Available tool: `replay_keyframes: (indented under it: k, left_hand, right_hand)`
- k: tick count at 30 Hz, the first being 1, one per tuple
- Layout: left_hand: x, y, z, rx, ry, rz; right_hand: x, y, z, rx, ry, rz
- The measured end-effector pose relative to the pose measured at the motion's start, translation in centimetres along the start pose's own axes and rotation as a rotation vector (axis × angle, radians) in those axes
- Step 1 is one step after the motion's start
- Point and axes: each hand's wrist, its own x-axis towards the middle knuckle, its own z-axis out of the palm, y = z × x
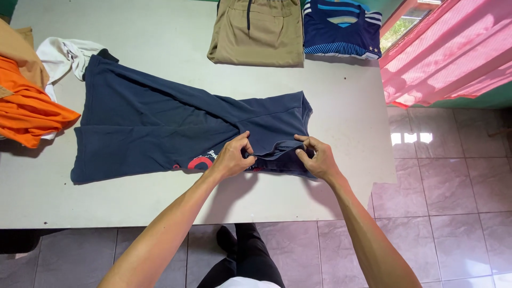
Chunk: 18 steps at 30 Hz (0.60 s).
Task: Folding a dark blue t-shirt on a table.
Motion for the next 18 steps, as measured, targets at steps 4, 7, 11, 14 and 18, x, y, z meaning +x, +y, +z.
replay_keyframes:
  k: [4, 7, 11, 14, 18]
  left_hand:
    - [-0.4, 0.7, -0.7, 0.096, -0.053, 0.015]
    - [0.6, 2.9, -2.3, 0.236, -0.098, 0.022]
    - [3.2, 2.3, -3.5, 0.382, -0.005, 0.127]
    - [6.5, 2.0, -4.2, 0.435, 0.061, 0.185]
    - [10.4, 1.4, -4.3, 0.448, 0.093, 0.195]
  right_hand:
    - [-0.1, -1.5, -0.3, -0.015, -0.021, 0.200]
    - [1.1, -1.1, -1.2, -0.045, -0.077, 0.008]
    - [4.4, -0.9, -2.4, -0.124, -0.075, 0.106]
    - [7.6, 0.1, -3.0, -0.184, 0.047, 0.209]
    - [11.1, 1.1, -2.7, -0.127, 0.198, 0.209]
